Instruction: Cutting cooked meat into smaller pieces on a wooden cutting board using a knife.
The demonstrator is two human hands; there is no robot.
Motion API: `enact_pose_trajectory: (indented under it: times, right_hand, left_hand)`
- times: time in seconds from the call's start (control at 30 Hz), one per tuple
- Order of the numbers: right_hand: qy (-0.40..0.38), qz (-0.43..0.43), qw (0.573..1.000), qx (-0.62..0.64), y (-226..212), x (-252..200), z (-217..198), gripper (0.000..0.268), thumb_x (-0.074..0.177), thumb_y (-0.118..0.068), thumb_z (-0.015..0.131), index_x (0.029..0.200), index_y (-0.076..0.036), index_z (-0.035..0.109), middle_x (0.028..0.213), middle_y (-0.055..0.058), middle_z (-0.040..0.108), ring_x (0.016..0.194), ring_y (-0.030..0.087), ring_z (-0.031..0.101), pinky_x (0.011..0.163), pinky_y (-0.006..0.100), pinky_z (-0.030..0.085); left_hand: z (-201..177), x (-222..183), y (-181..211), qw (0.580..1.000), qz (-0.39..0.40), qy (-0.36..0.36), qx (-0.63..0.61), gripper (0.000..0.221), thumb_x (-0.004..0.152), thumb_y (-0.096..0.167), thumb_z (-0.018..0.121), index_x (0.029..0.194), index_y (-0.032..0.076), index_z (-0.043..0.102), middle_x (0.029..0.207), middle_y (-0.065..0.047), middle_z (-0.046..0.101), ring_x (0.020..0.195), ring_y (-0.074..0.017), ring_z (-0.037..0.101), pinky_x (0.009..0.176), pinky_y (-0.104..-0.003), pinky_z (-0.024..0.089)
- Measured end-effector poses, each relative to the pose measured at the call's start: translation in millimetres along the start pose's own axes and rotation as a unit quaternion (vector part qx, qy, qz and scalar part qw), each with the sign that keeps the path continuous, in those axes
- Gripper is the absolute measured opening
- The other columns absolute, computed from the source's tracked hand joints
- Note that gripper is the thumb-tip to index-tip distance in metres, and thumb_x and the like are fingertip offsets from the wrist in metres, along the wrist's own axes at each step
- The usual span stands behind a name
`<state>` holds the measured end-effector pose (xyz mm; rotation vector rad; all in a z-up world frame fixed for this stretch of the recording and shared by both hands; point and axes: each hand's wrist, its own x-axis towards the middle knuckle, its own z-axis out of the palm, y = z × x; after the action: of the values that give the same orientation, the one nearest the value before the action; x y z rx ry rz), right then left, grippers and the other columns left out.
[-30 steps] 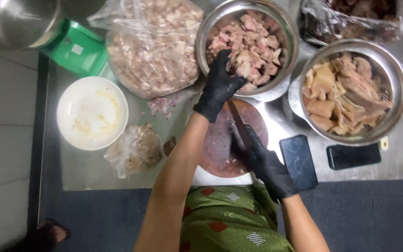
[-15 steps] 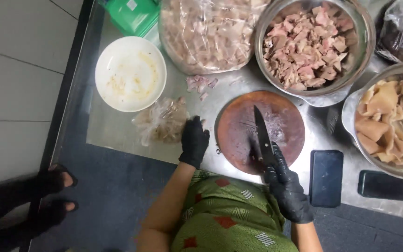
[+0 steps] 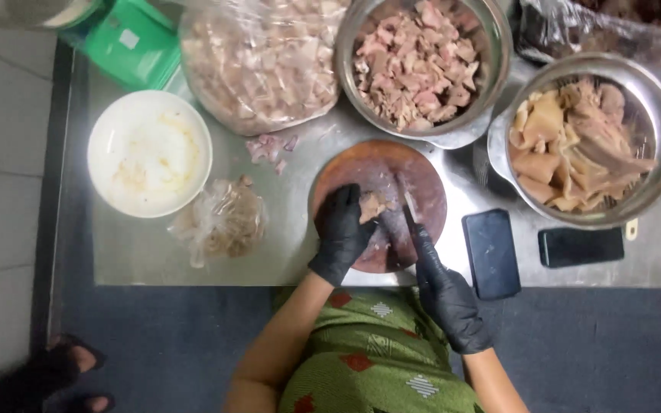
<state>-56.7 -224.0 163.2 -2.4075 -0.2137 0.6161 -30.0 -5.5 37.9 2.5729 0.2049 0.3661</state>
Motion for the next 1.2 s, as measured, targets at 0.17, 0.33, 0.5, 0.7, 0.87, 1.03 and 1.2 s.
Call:
enact_pose_trajectory:
  times: [0.17, 0.33, 0.5, 0.7, 0.87, 1.03, 1.2]
  right_hand:
    - [-0.030, 0.192, 0.981, 0.011, 74.9, -11.3, 69.2, 0.047, 0.086, -0.040, 0.070, 0.132, -0.032, 0.066, 0.095, 0.015, 0.080, 0.100, 0.038, 0.074, 0.082, 0.050, 0.057]
    - [-0.097, 0.312, 0.945, 0.009, 38.6, 7.5, 61.7, 0.060, 0.088, -0.066, 0.061, 0.121, -0.019, 0.079, 0.109, 0.012, 0.081, 0.119, 0.033, 0.070, 0.102, 0.045, 0.054]
    - [-0.203, 0.022, 0.970, -0.133, 80.0, 82.5, 103.5, 0.068, 0.091, -0.034, 0.054, 0.158, -0.027, 0.039, 0.114, 0.012, 0.075, 0.110, 0.035, 0.072, 0.094, 0.047, 0.059]
    - [-0.156, -0.015, 0.985, -0.064, -52.7, 96.3, 20.1, 0.073, 0.095, -0.022, 0.056, 0.160, -0.027, 0.023, 0.112, 0.024, 0.074, 0.108, 0.045, 0.070, 0.094, 0.055, 0.057]
    - [-0.166, 0.034, 0.983, -0.075, 10.1, 48.0, 34.1, 0.064, 0.091, -0.032, 0.059, 0.153, -0.023, 0.045, 0.108, 0.015, 0.078, 0.108, 0.039, 0.071, 0.092, 0.050, 0.059]
    - [-0.179, 0.037, 0.963, -0.199, 20.6, 11.4, 36.9, 0.078, 0.088, -0.036, 0.064, 0.159, -0.028, 0.033, 0.098, 0.011, 0.079, 0.104, 0.032, 0.075, 0.088, 0.050, 0.061]
    - [-0.127, 0.269, 0.950, 0.090, -41.9, -14.7, 28.1, 0.056, 0.095, -0.040, 0.056, 0.138, -0.004, 0.065, 0.097, 0.022, 0.079, 0.099, 0.042, 0.072, 0.099, 0.049, 0.053]
  left_hand:
    - [42.0, -26.6, -22.0, 0.999, 0.001, 0.022, -0.046, 0.058, 0.079, 0.024, 0.084, 0.131, 0.004, 0.068, 0.116, -0.020, 0.071, 0.110, -0.0366, 0.068, 0.097, -0.043, 0.057]
    - [36.2, -16.6, -17.8, 0.998, -0.011, 0.008, -0.062, 0.045, 0.083, 0.027, 0.080, 0.123, 0.008, 0.072, 0.105, -0.017, 0.075, 0.104, -0.0348, 0.071, 0.090, -0.041, 0.061]
    - [61.8, -19.6, -36.6, 0.998, 0.035, -0.037, 0.039, 0.044, 0.082, 0.036, 0.074, 0.121, 0.016, 0.071, 0.103, -0.004, 0.072, 0.100, -0.0244, 0.070, 0.087, -0.037, 0.060]
    - [60.7, -26.4, -24.3, 0.989, -0.063, -0.013, -0.136, 0.053, 0.101, 0.030, 0.059, 0.138, -0.007, 0.063, 0.126, -0.024, 0.068, 0.131, -0.0318, 0.056, 0.109, -0.011, 0.038]
    - [25.3, -24.4, -61.6, 0.990, -0.112, -0.012, -0.090, 0.042, 0.084, 0.035, 0.083, 0.120, 0.016, 0.072, 0.111, -0.012, 0.072, 0.108, -0.0336, 0.071, 0.090, -0.041, 0.061]
    - [30.8, -37.3, -61.6, 0.996, -0.085, -0.012, -0.038, 0.040, 0.084, 0.035, 0.081, 0.119, 0.017, 0.074, 0.108, -0.012, 0.075, 0.106, -0.0317, 0.073, 0.087, -0.039, 0.062]
    - [15.4, -31.6, -36.1, 0.996, -0.074, 0.050, -0.015, 0.041, 0.087, 0.027, 0.075, 0.122, 0.007, 0.071, 0.102, -0.018, 0.075, 0.098, -0.0358, 0.074, 0.081, -0.042, 0.063]
